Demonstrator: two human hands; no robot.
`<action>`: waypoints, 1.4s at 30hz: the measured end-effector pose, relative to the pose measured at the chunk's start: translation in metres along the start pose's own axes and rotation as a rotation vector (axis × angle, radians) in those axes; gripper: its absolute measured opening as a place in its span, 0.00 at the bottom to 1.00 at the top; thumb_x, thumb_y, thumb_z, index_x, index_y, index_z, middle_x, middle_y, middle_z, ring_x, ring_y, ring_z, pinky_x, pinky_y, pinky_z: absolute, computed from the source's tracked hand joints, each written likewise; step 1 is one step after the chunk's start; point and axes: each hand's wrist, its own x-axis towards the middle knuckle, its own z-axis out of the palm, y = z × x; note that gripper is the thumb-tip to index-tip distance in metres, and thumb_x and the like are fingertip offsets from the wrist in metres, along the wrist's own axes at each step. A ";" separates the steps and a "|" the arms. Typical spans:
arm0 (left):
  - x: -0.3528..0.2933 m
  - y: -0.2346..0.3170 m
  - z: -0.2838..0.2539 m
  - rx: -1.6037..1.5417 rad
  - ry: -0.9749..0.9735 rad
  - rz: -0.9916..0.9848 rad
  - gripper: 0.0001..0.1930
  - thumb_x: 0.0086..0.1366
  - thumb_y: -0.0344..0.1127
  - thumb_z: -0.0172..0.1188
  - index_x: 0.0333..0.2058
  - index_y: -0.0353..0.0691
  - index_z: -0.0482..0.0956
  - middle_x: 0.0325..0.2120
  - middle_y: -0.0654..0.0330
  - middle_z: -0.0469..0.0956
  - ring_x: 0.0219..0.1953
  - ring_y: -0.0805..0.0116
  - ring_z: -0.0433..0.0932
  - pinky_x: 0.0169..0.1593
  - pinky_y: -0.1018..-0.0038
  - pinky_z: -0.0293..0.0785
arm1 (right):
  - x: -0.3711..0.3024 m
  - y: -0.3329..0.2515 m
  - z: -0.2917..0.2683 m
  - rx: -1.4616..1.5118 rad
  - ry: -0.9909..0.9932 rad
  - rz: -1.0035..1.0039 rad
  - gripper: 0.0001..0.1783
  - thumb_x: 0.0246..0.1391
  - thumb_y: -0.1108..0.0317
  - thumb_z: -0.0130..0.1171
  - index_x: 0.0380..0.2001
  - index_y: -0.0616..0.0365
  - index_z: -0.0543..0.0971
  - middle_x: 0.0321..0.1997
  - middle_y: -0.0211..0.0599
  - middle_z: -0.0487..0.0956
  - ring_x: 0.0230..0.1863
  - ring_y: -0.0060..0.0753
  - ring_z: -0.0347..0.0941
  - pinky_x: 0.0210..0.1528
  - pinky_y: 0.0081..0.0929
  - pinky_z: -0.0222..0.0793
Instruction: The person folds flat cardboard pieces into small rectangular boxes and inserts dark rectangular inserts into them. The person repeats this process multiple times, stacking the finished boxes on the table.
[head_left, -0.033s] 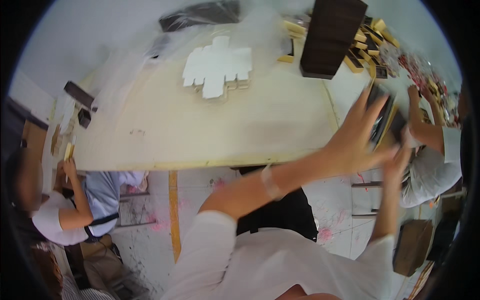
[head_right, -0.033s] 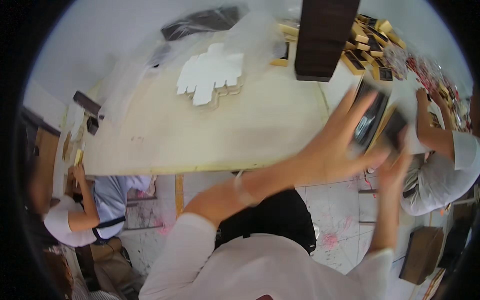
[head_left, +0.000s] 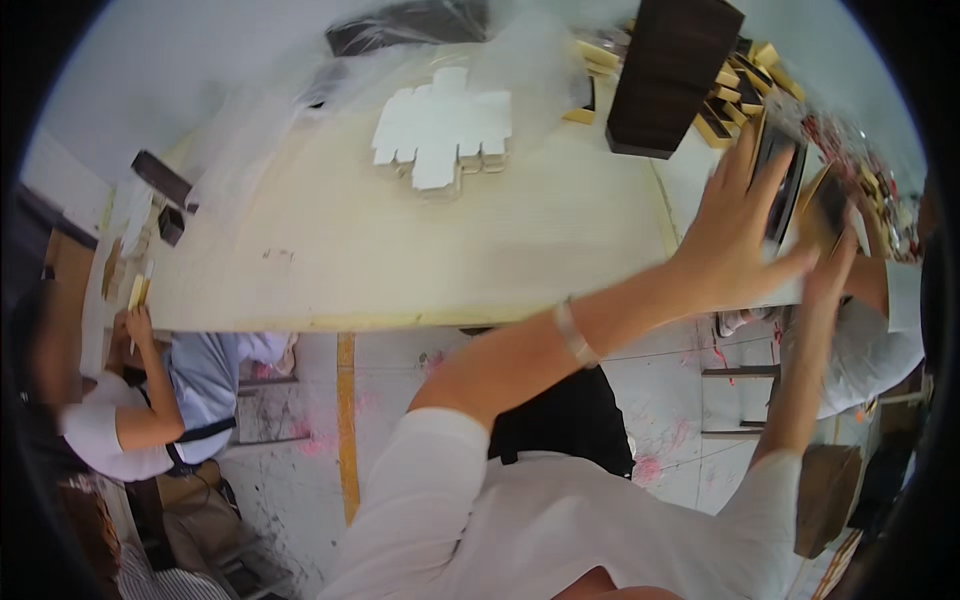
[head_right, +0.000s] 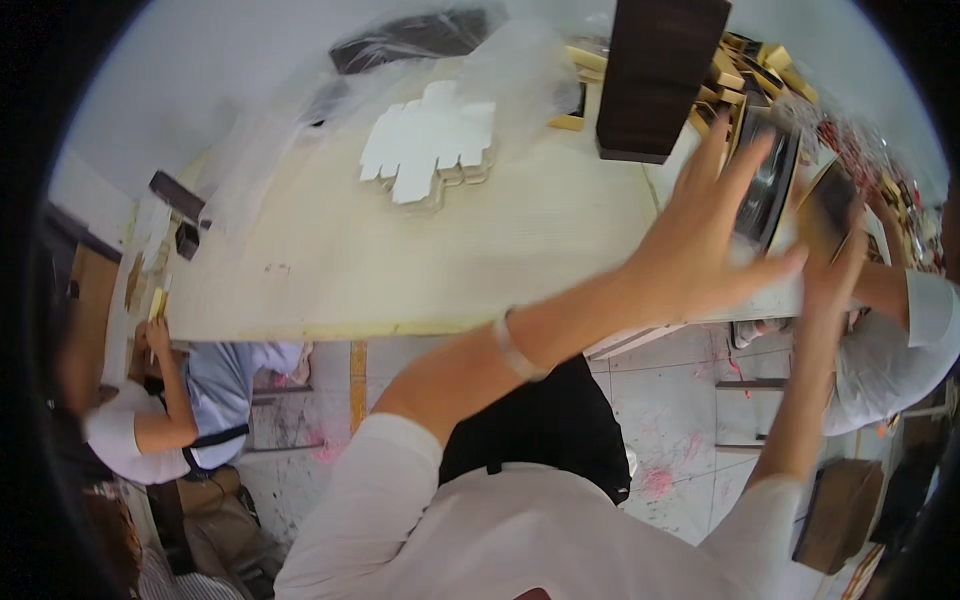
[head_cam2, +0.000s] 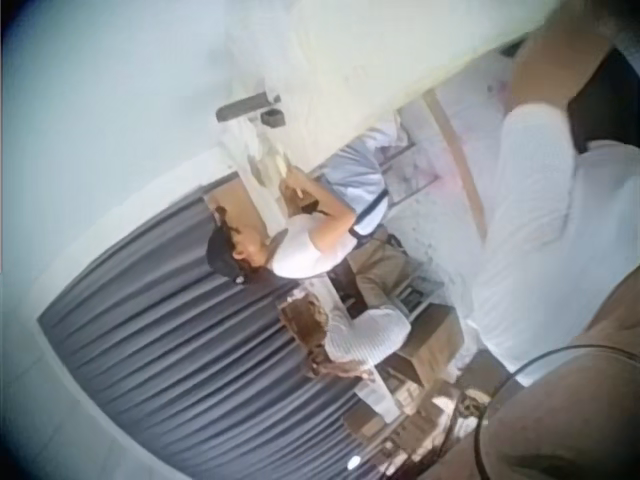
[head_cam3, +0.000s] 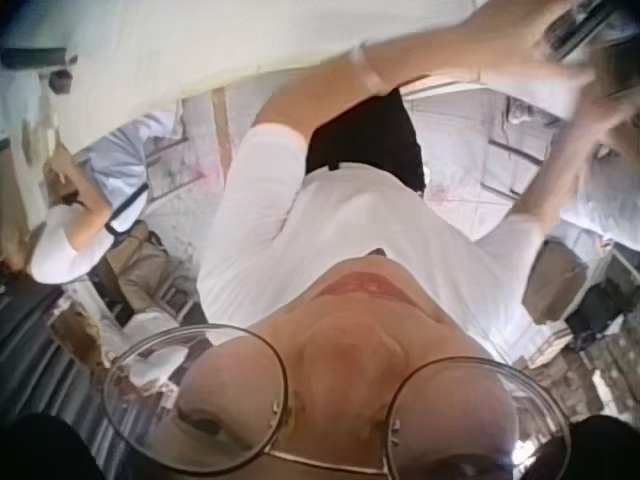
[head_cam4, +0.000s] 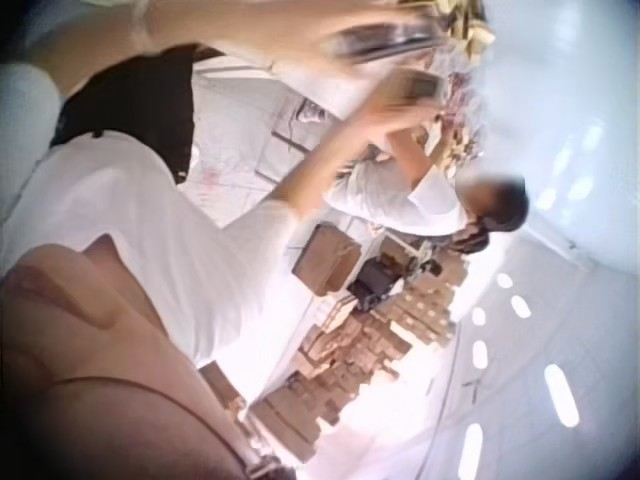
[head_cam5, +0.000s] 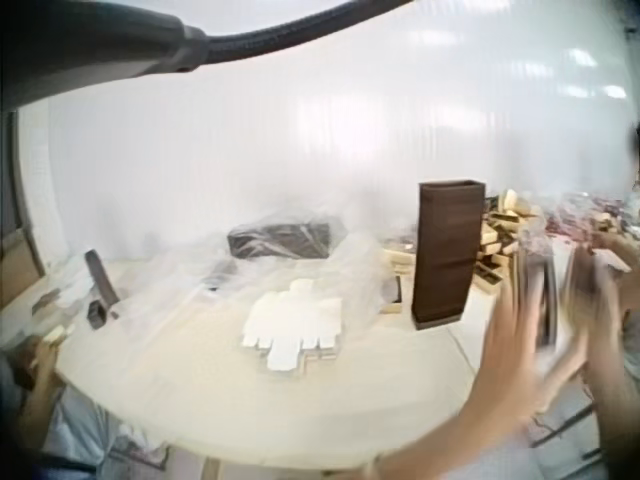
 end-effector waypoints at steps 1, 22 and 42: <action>0.016 -0.003 -0.007 0.098 0.087 0.013 0.43 0.52 0.45 0.67 0.61 0.34 0.54 0.63 0.34 0.44 0.66 0.40 0.48 0.65 0.57 0.51 | 0.056 -0.030 0.026 0.002 0.000 -0.102 0.29 0.54 0.60 0.54 0.58 0.58 0.67 0.57 0.48 0.71 0.56 0.42 0.69 0.56 0.38 0.68; -0.046 -0.189 -0.350 -0.026 0.239 -1.249 0.34 0.56 0.62 0.60 0.50 0.39 0.74 0.42 0.55 0.78 0.38 0.60 0.78 0.37 0.62 0.75 | 0.110 0.226 0.168 -1.306 -0.604 -0.255 0.34 0.60 0.53 0.53 0.63 0.61 0.60 0.65 0.58 0.59 0.64 0.55 0.59 0.63 0.37 0.58; -0.236 0.086 -0.188 -0.929 0.497 -1.398 0.28 0.64 0.59 0.52 0.55 0.49 0.65 0.48 0.61 0.70 0.49 0.68 0.69 0.52 0.71 0.63 | -0.017 0.121 0.145 -1.013 -1.170 -0.531 0.21 0.47 0.72 0.62 0.48 0.56 0.78 0.60 0.45 0.68 0.64 0.48 0.61 0.64 0.39 0.56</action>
